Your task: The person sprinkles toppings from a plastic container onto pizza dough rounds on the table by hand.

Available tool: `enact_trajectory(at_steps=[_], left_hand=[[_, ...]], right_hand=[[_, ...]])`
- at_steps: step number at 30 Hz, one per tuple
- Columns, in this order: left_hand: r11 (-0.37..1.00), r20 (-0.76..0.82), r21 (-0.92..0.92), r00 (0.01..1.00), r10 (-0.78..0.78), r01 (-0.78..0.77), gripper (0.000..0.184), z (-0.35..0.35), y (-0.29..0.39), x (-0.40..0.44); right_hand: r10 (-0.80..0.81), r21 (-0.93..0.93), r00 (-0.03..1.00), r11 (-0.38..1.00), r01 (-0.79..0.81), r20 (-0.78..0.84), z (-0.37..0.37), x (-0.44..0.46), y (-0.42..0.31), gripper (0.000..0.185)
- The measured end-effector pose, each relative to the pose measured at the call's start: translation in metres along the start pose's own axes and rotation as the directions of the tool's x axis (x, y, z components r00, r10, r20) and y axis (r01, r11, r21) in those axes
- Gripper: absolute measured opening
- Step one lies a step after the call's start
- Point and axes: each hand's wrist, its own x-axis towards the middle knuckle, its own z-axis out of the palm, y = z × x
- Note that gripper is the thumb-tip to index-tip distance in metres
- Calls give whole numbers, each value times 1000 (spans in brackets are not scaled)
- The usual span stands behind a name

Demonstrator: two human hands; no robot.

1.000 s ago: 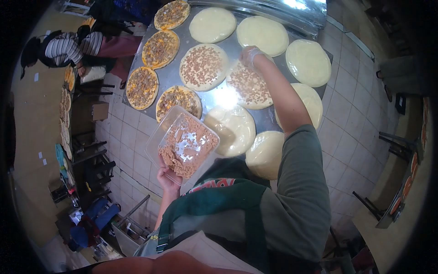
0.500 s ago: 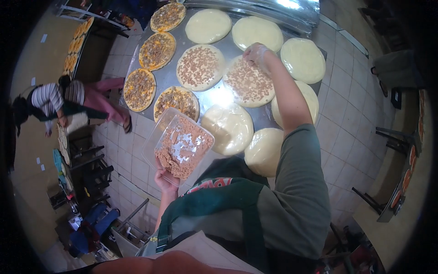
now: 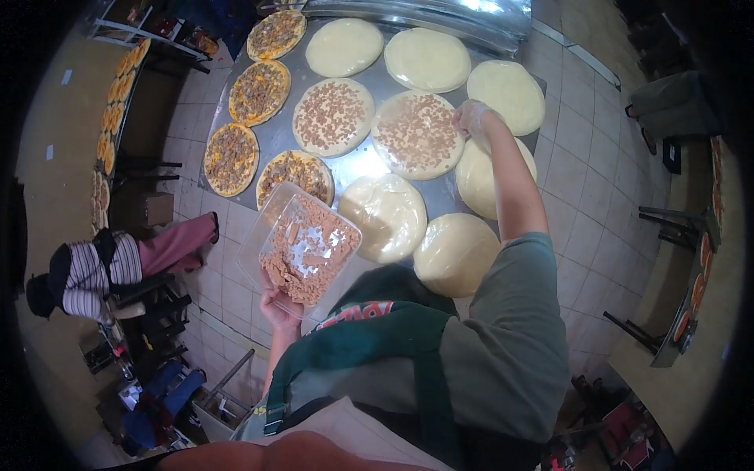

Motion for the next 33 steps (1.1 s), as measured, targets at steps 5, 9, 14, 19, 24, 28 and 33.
enact_trajectory(at_steps=[5, 9, 14, 19, 24, 28, 33], left_hand=[[998, 5, 64, 1000, 0, 0, 63, 1, 2, -2], [999, -1, 44, 1000, -14, 14, 62, 3, -1, 2], [999, 14, 41, 1000, 2, -3, 61, 5, -3, 3], [1000, 16, -7, 1000, -19, 19, 67, 5, -2, 2], [1000, 5, -14, 1000, -19, 19, 67, 5, -4, 5], [1000, 11, 23, 1000, -6, 6, 61, 3, -5, 6], [1000, -11, 9, 1000, -19, 19, 71, 6, -6, 6]], right_hand=[[-176, -22, 984, 984, 176, 20, 36, -16, -20, 10], [-159, -68, 983, 984, 165, 90, 48, -2, -27, 11], [-55, -63, 995, 996, 60, 78, 31, -18, -22, 15], [-105, 109, 994, 989, 102, 24, 13, -26, 23, 13], [18, 259, 998, 966, -3, -53, 28, -40, 33, 16], [26, 384, 992, 923, 24, -125, 40, -54, 29, 15], [-269, 575, 963, 793, 201, 35, 85, -121, -49, 16]])
